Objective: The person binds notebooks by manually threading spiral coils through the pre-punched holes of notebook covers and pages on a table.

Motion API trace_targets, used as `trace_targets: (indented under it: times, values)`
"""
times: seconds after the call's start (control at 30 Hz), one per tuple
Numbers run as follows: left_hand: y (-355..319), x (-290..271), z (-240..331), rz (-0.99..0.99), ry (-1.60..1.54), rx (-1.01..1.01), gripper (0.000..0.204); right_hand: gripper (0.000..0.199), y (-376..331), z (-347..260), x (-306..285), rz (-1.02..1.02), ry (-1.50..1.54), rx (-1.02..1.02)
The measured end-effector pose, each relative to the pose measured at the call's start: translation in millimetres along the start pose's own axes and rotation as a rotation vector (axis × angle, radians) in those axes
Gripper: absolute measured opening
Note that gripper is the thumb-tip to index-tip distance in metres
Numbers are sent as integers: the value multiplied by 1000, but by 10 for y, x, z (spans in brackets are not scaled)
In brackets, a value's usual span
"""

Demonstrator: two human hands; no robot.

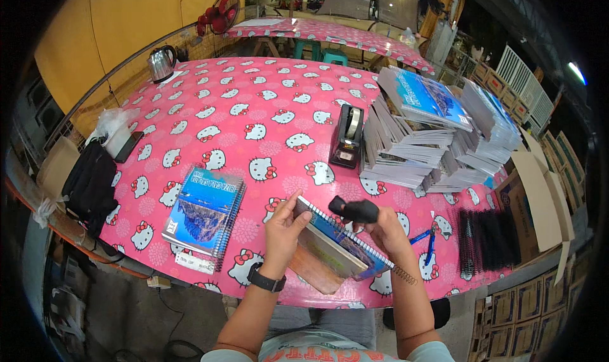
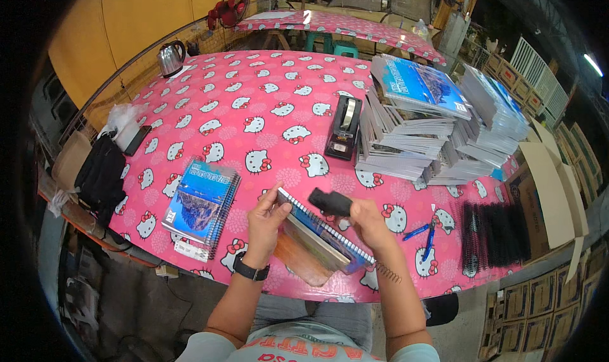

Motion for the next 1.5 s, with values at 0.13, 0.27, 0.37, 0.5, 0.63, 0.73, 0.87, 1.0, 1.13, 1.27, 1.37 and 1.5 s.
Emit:
trace_targets:
  times: [0.13, 0.27, 0.37, 0.5, 0.63, 0.73, 0.87, 1.0, 1.13, 1.27, 1.37, 1.5]
  values:
    - [16, -18, -25, 9, -22, -8, 46, 61, 14, 221, -89, 92, -508, 221]
    - [73, 31, -4, -81, 95, -20, 38, 65, -414, 432, -501, 99, -1236, 212]
    - [67, 140, 212, -159, 112, -21, 31, 55, -520, -449, -322, 259, -857, 58]
    - [25, 659, 598, -340, 93, 53, 22, 43, -578, -1108, 275, 294, -807, -108]
    - [-14, 919, 717, -396, 137, 130, 17, 31, -679, -1229, 378, 463, -856, -197]
    - [-34, 930, 694, -401, 91, 85, 17, 25, -712, -1222, 414, 466, -769, -187]
    - [-72, 952, 754, -422, 83, 172, 14, 21, -647, -1290, 435, 408, -747, -217]
    - [-165, 975, 724, -422, -2, 220, 19, 23, -619, -1303, 438, 443, -887, -243]
    - [-171, 958, 733, -415, 34, 218, 26, 20, -622, -1321, 506, 465, -970, -205]
    - [-127, 921, 838, -407, 379, 302, 18, 23, -567, -1276, 584, 413, -1031, -198]
    - [-95, 773, 870, -278, 490, 306, 10, 41, -552, -1333, 558, 404, -1047, -174]
    - [-16, -299, 954, 293, 120, 381, 13, 54, -877, -1570, 151, 620, -1003, -263]
Point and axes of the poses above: each hand's wrist, its own y-axis towards the middle knuckle, its own x-axis out of the palm, z = x × y, the point moved 7 cm from there along y, towards the middle knuckle, and after that the axes turned 11 degrees about -z, right-handed, at the moved point
